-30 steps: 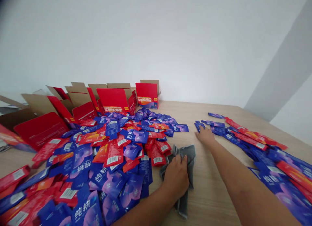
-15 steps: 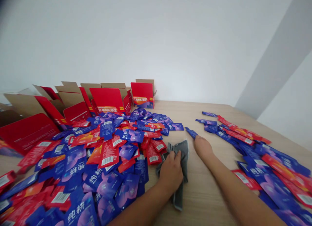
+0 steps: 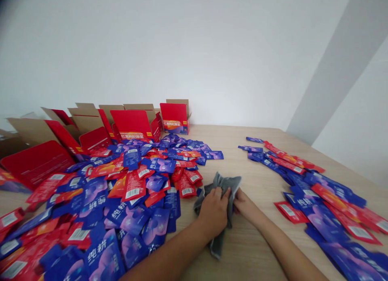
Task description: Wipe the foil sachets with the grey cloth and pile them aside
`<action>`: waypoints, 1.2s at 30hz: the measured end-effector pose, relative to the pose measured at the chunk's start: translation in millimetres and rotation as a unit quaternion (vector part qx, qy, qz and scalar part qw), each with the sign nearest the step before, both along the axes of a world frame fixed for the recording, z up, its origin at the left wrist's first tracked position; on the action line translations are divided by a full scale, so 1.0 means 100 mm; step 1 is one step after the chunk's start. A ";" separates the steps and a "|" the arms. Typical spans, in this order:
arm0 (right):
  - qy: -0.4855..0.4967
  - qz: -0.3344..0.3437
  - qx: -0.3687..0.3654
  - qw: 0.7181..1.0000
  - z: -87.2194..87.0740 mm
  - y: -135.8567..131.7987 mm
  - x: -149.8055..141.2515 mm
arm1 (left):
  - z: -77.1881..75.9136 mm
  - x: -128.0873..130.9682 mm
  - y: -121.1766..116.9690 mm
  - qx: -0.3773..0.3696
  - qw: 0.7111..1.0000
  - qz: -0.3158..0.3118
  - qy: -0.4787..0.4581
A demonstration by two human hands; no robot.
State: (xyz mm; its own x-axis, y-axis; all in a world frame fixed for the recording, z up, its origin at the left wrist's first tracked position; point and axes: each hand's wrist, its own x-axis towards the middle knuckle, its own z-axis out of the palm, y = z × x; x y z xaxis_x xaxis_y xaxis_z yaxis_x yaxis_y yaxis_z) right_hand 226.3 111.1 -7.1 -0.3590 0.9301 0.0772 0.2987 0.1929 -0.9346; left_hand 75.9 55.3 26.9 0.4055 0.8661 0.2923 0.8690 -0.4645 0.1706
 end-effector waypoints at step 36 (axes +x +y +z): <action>-0.197 -0.069 0.178 0.962 0.28 -0.04 0.38 | 0.04 -0.19 0.17 -0.010 0.986 0.144 -0.088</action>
